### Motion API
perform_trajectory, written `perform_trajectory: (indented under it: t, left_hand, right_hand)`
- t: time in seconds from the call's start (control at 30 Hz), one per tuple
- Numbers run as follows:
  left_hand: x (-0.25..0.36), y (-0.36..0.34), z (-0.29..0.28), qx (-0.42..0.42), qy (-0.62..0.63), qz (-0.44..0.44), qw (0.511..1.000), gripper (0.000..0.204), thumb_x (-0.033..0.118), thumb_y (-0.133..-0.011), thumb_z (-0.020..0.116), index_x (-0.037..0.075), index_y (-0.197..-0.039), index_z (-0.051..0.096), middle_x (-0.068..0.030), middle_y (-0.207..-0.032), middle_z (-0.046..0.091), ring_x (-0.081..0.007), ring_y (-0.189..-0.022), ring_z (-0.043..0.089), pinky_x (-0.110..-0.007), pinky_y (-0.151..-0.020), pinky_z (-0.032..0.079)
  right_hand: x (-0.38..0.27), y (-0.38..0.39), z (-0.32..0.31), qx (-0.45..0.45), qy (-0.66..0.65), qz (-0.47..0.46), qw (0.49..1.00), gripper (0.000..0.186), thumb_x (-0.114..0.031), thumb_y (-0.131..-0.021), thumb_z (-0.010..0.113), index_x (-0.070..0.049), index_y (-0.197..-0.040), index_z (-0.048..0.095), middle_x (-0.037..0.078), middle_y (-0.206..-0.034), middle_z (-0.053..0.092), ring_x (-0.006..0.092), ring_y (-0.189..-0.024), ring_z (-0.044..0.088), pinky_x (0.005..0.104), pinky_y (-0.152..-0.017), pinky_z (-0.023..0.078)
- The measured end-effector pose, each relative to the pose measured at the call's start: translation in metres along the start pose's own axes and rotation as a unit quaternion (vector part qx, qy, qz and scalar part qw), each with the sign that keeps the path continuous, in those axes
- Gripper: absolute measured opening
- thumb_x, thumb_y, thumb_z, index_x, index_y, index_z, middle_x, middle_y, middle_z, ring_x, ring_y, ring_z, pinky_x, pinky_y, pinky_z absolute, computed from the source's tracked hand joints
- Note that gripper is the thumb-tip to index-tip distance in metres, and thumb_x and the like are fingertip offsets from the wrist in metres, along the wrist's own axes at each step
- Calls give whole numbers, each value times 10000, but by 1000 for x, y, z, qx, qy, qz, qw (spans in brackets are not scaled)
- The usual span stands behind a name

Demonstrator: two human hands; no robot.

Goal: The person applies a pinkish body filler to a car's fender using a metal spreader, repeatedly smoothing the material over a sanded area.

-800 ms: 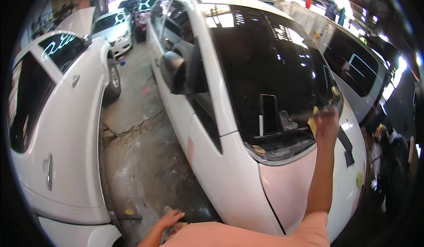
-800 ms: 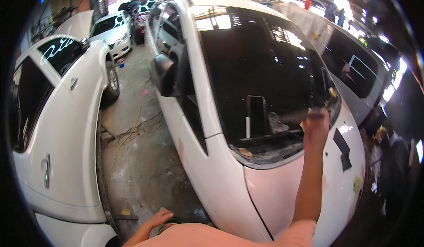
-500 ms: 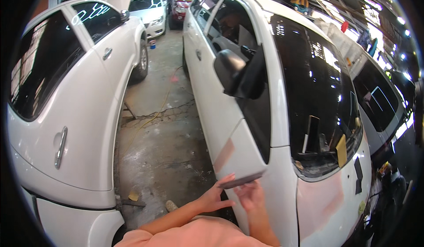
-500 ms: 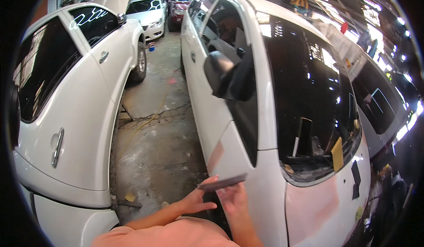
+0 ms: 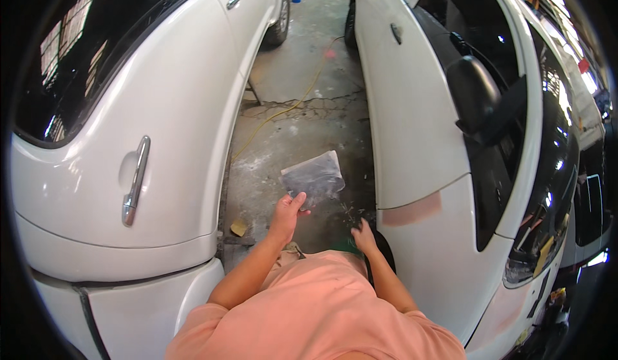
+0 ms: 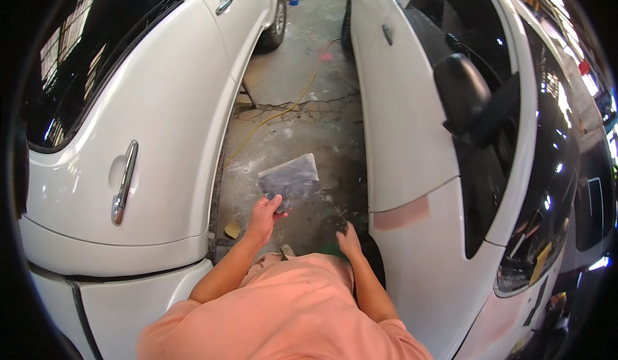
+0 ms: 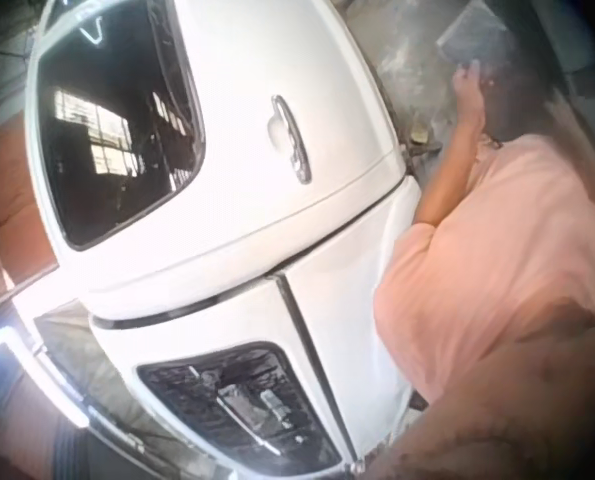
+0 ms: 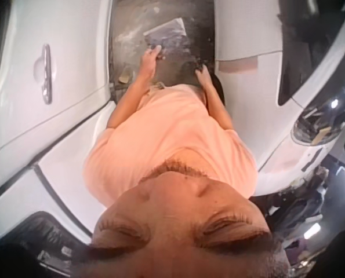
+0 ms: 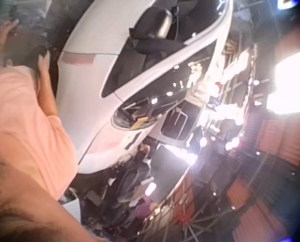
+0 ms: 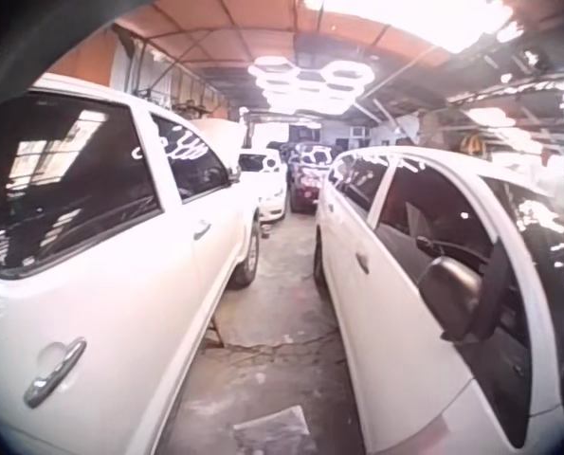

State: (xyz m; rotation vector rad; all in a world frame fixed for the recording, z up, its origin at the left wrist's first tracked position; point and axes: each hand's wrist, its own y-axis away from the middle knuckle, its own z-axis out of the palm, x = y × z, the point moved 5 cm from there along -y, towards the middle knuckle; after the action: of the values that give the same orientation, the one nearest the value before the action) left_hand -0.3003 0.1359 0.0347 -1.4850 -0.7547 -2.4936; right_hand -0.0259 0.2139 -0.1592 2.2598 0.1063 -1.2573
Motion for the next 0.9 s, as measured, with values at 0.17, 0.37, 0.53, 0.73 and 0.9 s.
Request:
perform_trajectory:
  t: [0.17,0.37,0.53,0.73,0.9]
  left_hand:
    - [21,-50,-50,46,-9,-2,999,223,284,-1023,613,88,-1117,660,-15,-1051,723,-140,-922,680,-299,-777,547]
    - [25,-147,-49,11,66,-45,997,213,257,-1028,606,81,-1144,635,-16,-1041,712,-142,-897,676,-284,-745,533]
    - [59,-240,-14,-44,30,-86,995,205,229,-1036,584,79,-1170,625,-11,-1049,702,-127,-893,662,-283,-722,520]
    - [90,-346,30,-50,-5,-100,994,226,233,-1022,611,75,-1183,619,-14,-1071,689,-120,-909,642,-287,-703,509]
    - [111,-406,46,29,83,-83,993,233,144,-957,641,55,-1172,618,-31,-1093,687,-156,-941,655,-322,-715,527]
  right_hand:
    - [44,-34,26,-337,229,132,904,723,-477,-995,507,59,-1475,433,229,-1538,445,400,-1391,456,405,-1144,370]
    - [-224,-119,2,-212,-460,39,861,466,-408,-1061,481,-85,-1388,554,73,-1301,637,195,-1142,614,425,-952,481]
    - [-316,-225,-7,-224,-554,42,801,282,-320,-1061,509,-115,-1231,601,35,-1197,660,180,-1087,620,406,-931,484]
    - [-358,-352,-67,-101,-576,-16,811,195,-299,-1064,505,-120,-1070,583,32,-1073,683,186,-970,662,436,-885,536]
    - [-368,-446,-131,-36,-570,4,821,258,-315,-1079,466,-85,-1160,550,71,-1133,679,217,-1005,696,440,-839,604]
